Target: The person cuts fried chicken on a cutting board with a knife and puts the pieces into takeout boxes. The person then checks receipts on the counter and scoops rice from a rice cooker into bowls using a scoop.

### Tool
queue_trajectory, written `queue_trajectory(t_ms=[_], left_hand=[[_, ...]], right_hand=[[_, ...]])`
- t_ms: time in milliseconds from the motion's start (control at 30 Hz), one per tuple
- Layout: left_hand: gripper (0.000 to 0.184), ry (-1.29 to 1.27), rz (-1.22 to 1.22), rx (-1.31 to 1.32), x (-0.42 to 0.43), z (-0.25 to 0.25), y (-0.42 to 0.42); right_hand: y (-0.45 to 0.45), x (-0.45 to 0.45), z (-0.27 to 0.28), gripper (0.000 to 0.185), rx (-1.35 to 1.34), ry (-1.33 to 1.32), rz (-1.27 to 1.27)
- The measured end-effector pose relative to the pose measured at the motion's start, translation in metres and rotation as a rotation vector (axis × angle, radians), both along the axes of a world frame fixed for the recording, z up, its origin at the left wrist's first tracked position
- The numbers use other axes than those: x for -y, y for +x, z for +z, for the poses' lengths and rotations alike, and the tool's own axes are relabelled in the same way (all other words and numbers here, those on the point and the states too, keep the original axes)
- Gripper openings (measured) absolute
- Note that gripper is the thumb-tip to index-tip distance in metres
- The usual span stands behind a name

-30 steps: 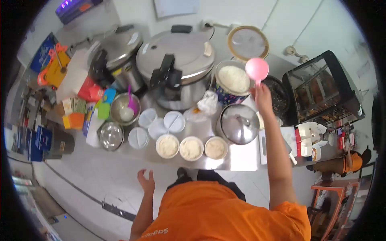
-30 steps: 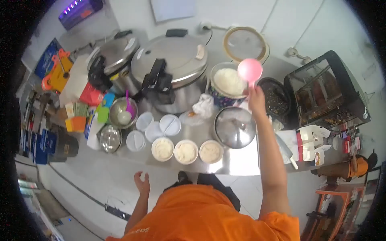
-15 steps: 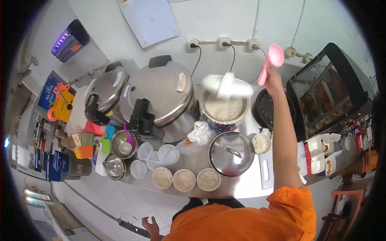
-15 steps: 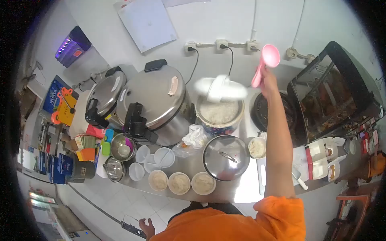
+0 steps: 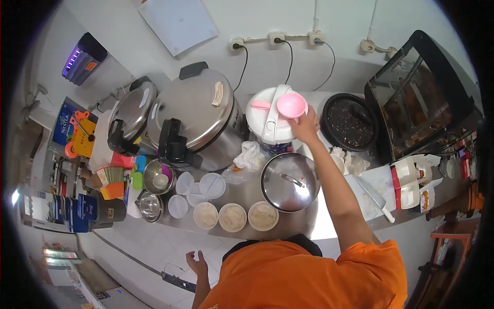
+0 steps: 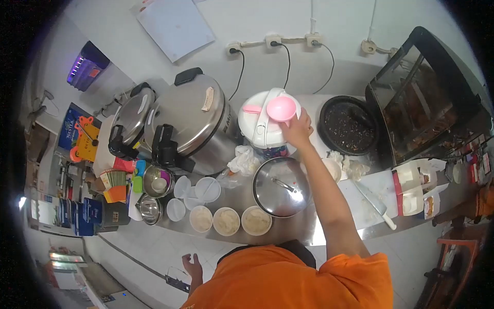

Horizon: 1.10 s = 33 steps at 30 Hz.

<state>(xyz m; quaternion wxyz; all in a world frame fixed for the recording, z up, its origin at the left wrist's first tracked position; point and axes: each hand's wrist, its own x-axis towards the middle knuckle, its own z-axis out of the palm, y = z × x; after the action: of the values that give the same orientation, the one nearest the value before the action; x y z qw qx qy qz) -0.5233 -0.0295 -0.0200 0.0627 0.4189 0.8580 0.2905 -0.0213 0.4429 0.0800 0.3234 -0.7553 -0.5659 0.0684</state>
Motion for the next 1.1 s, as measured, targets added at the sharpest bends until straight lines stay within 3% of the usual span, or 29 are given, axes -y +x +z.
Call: queue_trajectory(t_ms=[100,200,267,433,533,667,800,833,900,1000,1033,1067,1100], left_hand=[[0.029,0.022,-0.006,0.056,-0.024,0.015,0.021],[0.031,0.021,-0.045,0.105,-0.036,0.014,0.038],[0.031,0.002,-0.116,0.104,-0.039,0.01,0.047],[0.032,-0.003,-0.159,0.085,-0.043,0.012,0.051],[0.033,-0.07,-0.023,0.227,-0.041,0.032,0.054],[0.032,0.007,-0.11,0.188,-0.021,0.001,0.027],[0.031,0.071,-0.08,0.252,-0.031,-0.009,0.012],[0.032,0.098,-0.044,0.336,-0.033,-0.012,0.008],[0.036,0.079,0.073,0.625,-0.038,-0.015,0.009],[0.044,-0.065,0.177,1.105,-0.074,-0.006,0.013],[0.043,-0.092,0.16,1.193,-0.087,0.001,0.017],[0.042,-0.119,0.14,1.283,-0.1,0.006,0.021],[0.042,-0.131,0.149,1.271,-0.112,0.005,0.024]], right_hand=[[0.011,0.029,0.034,0.071,-0.177,-0.042,0.038],[-0.031,0.051,0.042,0.081,-0.328,-0.036,-0.054],[-0.073,0.061,0.05,0.098,-0.276,0.019,-0.143],[-0.099,0.045,0.051,0.103,-0.33,0.004,-0.349],[-0.089,0.06,0.043,0.105,-0.194,-0.071,-0.194],[-0.088,0.081,0.033,0.1,0.043,-0.101,-0.105],[-0.074,0.122,0.072,0.089,-0.074,-0.113,0.001],[-0.074,0.148,0.084,0.077,-0.138,0.144,0.154],[-0.084,0.21,0.095,0.057,-0.296,-0.079,0.396],[-0.107,0.302,0.075,0.045,-0.168,-0.704,0.588],[-0.11,0.321,0.05,0.05,-0.194,-0.901,0.581],[-0.108,0.339,0.005,0.052,-0.229,-0.838,0.551],[-0.119,0.341,-0.012,0.048,-0.468,-0.924,0.313]])
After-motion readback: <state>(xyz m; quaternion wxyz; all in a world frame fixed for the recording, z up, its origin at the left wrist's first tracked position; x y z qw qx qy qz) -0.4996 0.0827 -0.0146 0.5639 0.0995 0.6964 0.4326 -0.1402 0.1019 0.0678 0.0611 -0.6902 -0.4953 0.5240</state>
